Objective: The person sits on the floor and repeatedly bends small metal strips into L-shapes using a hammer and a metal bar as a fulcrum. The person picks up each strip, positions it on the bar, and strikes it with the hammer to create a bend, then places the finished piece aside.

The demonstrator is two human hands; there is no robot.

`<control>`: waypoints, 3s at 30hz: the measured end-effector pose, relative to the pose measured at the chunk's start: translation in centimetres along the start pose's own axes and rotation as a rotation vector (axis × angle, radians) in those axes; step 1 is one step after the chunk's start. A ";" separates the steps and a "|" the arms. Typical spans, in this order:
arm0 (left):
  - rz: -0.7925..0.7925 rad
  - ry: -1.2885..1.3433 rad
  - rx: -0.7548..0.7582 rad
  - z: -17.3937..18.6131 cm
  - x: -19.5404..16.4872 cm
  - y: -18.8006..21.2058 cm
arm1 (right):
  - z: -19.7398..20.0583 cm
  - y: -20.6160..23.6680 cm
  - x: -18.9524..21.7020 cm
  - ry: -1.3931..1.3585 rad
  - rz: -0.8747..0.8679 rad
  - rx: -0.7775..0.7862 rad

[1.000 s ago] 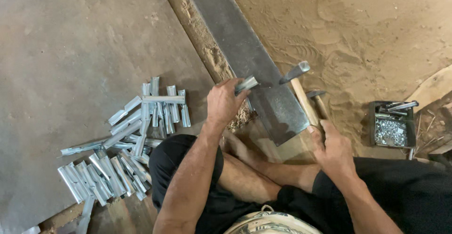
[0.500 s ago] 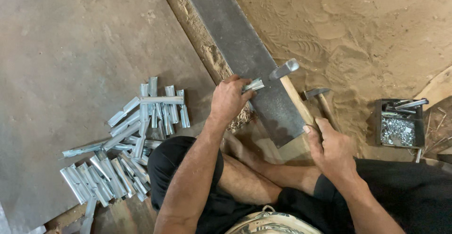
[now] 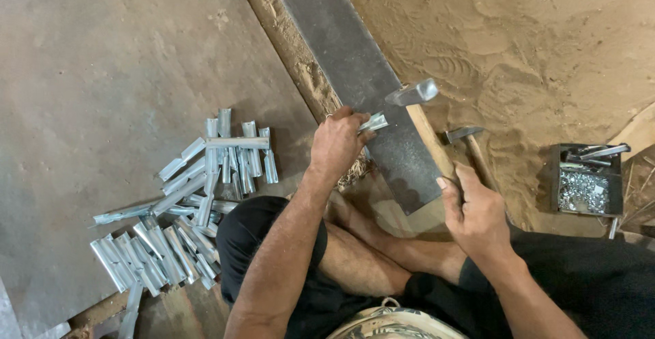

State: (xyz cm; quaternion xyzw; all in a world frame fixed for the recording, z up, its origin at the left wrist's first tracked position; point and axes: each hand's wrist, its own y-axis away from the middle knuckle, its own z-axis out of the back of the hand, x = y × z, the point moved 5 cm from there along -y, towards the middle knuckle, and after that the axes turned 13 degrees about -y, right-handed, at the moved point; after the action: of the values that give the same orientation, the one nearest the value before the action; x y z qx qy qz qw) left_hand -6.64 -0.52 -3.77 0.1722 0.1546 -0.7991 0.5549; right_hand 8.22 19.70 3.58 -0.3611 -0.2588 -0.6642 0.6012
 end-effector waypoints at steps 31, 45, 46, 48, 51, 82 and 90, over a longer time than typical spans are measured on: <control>0.161 -0.060 -0.058 0.7 0.9 -0.3 | -1.1 -2.0 -0.3 -0.134 0.242 -0.177; 0.377 0.994 0.119 0.4 1.3 -1.0 | 2.8 0.8 -9.4 -0.009 -0.405 0.495; 0.547 1.236 0.199 -0.5 1.6 -0.7 | 6.2 0.2 -9.5 -0.063 -0.337 0.398; 0.319 1.547 0.186 -0.2 0.8 -0.6 | 13.9 -1.4 -10.7 -0.081 -0.235 0.263; 0.269 1.645 0.167 -0.6 0.9 -0.1 | 23.7 -2.5 -14.9 0.021 -0.258 0.152; 0.470 1.686 0.171 -3.0 2.5 -1.7 | 28.1 6.0 -29.4 -1.305 -0.592 -0.450; 0.430 1.536 0.049 0.0 1.3 -0.4 | 24.0 -3.2 -16.7 -1.007 -0.530 -0.345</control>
State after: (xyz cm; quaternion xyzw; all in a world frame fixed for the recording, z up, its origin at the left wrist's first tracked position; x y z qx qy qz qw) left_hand -7.47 -1.43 -4.34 0.7130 0.4395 -0.3355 0.4311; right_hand 9.41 49.02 5.14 -0.6472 -0.4819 -0.5712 0.1507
